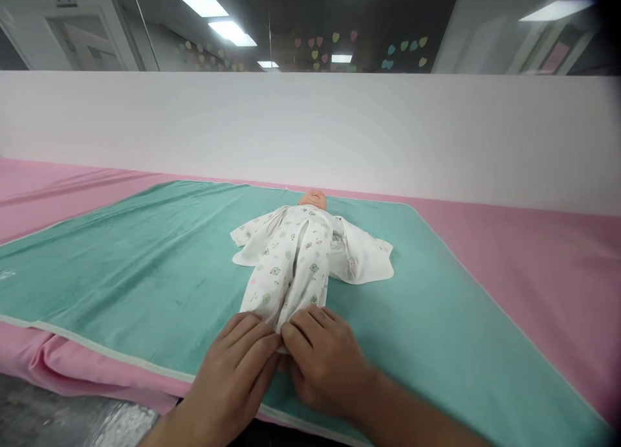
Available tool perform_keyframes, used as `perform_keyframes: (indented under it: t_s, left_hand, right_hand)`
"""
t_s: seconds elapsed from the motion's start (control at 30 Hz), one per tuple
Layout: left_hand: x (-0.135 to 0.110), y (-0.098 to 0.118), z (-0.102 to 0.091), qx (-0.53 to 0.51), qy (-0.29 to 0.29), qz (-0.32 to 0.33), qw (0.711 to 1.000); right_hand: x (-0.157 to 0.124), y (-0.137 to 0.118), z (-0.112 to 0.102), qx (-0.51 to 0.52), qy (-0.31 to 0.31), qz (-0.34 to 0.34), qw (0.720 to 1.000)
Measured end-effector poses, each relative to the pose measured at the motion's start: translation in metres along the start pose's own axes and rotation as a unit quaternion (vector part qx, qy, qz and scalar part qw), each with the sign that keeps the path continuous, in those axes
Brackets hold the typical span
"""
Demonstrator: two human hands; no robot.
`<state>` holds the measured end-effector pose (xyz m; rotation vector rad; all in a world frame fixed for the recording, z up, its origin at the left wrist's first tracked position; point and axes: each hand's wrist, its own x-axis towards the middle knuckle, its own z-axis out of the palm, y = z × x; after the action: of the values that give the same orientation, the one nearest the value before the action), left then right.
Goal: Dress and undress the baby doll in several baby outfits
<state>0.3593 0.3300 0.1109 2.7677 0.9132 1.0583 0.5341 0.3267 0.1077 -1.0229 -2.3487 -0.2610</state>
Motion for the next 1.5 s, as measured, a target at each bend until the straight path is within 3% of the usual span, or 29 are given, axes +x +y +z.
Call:
perform_keyframes:
  t_s: [0.2,0.33,0.53,0.67,0.77,0.93,1.03,1.13,1.2,1.33,1.5]
  left_hand:
    - [-0.012,-0.009,-0.006,0.032,0.014,0.050,0.998]
    - [-0.017,-0.012,-0.002,0.050,0.052,0.111,0.991]
    - [-0.018,-0.012,0.002,0.065,0.063,0.125,0.988]
    - [-0.024,-0.017,0.003,0.063,0.068,0.143,0.985]
    - [-0.033,-0.023,-0.001,0.041,0.083,0.127,0.988]
    - [-0.032,-0.024,-0.022,-0.007,0.084,0.043,0.996]
    - [-0.023,-0.022,-0.028,0.032,0.059,0.000,0.998]
    - [-0.019,-0.020,-0.021,0.037,0.023,0.072,0.996]
    - [-0.020,-0.017,-0.015,0.013,0.029,0.098,0.995]
    - [-0.023,-0.010,-0.016,-0.090,0.032,0.072,0.993]
    - [-0.015,-0.026,-0.033,-0.105,0.012,-0.046,0.993]
  right_hand:
    - [-0.004,0.000,-0.002,0.003,-0.051,0.067,0.996]
    - [-0.007,0.003,0.004,0.023,-0.054,-0.026,0.998]
    - [-0.006,0.005,0.014,0.023,0.001,-0.172,0.985]
    - [-0.006,0.005,0.013,0.106,-0.016,-0.217,0.970]
    - [-0.006,0.005,0.002,0.219,-0.003,-0.167,0.961]
    - [-0.003,0.016,-0.012,0.299,0.033,0.113,0.947]
    - [-0.001,0.026,-0.006,0.323,0.012,0.198,0.925]
    - [-0.001,0.030,0.001,0.313,-0.016,0.181,0.932]
    - [0.000,0.029,0.002,0.307,0.003,0.159,0.938]
    - [0.005,0.022,-0.004,0.282,0.082,0.103,0.950]
    - [0.011,0.009,-0.008,0.276,-0.012,0.004,0.961]
